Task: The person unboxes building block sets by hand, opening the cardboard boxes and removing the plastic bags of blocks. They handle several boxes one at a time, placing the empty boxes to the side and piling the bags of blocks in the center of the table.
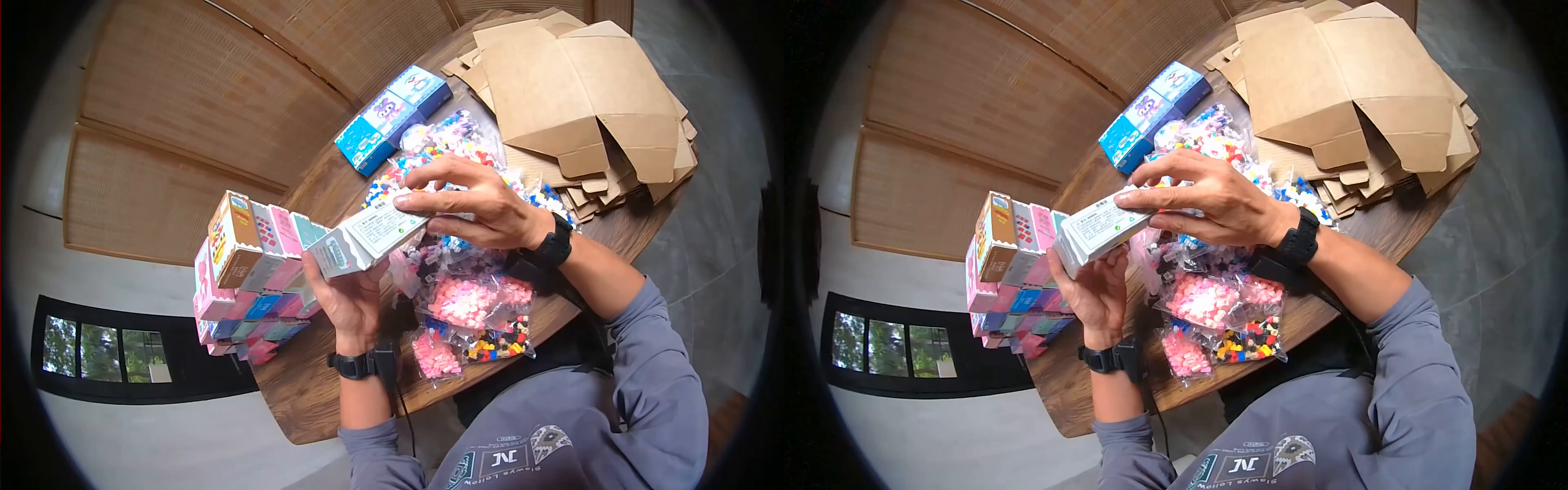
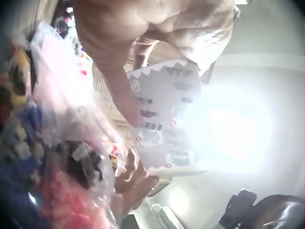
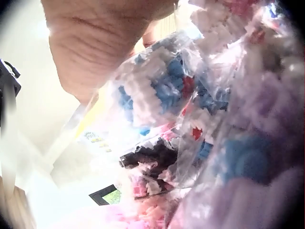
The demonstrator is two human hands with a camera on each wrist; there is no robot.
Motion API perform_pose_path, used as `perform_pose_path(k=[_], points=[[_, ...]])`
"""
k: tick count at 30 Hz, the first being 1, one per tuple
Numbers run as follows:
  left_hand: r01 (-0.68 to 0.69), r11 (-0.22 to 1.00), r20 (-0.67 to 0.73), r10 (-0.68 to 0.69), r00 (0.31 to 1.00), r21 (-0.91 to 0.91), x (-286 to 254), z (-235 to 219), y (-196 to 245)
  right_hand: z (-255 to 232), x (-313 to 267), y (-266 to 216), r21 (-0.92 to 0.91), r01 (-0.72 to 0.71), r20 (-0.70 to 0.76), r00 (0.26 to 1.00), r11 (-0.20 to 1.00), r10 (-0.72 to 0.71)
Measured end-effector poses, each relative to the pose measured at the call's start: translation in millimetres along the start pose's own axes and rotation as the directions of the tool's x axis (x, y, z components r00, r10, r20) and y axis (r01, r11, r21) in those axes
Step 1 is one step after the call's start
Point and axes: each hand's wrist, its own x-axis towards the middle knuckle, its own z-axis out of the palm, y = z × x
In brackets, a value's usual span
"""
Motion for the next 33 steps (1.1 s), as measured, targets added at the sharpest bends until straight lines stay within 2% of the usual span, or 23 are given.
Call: perform_pose_path(k=[5,8,11,15,17,20,22,24,26,28,30,31,33], points=[[0.108,0.992,0.075,-0.103,0.992,-0.063,-14.0,6.4,-1.7,2.0,-1.4,2.9,-0.057,-0.024,-0.095,0.995,0.998,0.019],[0.082,0.988,-0.020,-0.086,0.996,-0.128,-22.0,21.3,-0.8,2.6,-1.7,2.8,-0.020,-0.004,-0.039,0.999,1.000,0.003],[0.057,0.986,-0.033,-0.063,0.997,-0.156,-27.1,27.9,3.9,-1.1,-0.1,-1.7,-0.041,0.026,0.042,0.999,0.999,-0.024],[0.079,0.985,-0.031,-0.085,0.996,-0.155,-33.4,36.4,9.6,1.8,-0.7,-2.4,-0.059,0.053,0.008,0.999,0.997,-0.053],[0.095,0.984,-0.060,-0.105,0.993,-0.149,-37.0,42.1,12.7,0.4,-2.7,-3.0,-0.066,0.064,0.031,0.998,0.996,-0.062],[0.102,0.991,-0.119,-0.112,0.987,-0.087,-42.4,52.7,15.5,-1.6,5.4,-12.8,-0.074,0.086,-0.016,0.996,0.994,-0.087],[0.143,0.981,-0.062,-0.151,0.987,-0.128,-47.5,56.3,21.6,-4.4,8.6,-18.0,-0.096,0.120,0.016,0.993,0.988,-0.119],[0.139,0.990,-0.028,-0.139,0.990,-0.003,-57.7,65.4,31.0,-5.4,10.9,-21.4,-0.148,0.188,0.059,0.982,0.971,-0.181],[0.163,0.987,0.008,-0.163,0.987,0.004,-65.5,66.1,36.9,-5.7,11.9,-28.7,-0.195,0.248,0.104,0.967,0.949,-0.232],[0.189,0.980,0.031,-0.188,0.982,-0.058,-74.0,62.3,42.4,-0.3,8.0,-31.0,-0.184,0.262,0.081,0.965,0.947,-0.251],[0.245,0.956,0.111,-0.229,0.967,-0.160,-81.8,58.0,52.7,-1.0,11.4,-36.0,-0.178,0.311,0.116,0.949,0.934,-0.294],[0.238,0.947,0.082,-0.225,0.971,-0.216,-87.0,57.6,54.8,-3.6,13.2,-38.7,-0.167,0.325,0.165,0.940,0.931,-0.299],[0.257,0.953,0.130,-0.238,0.962,-0.158,-97.1,59.5,66.6,0.0,13.4,-41.5,-0.116,0.360,0.176,0.925,0.926,-0.337]])
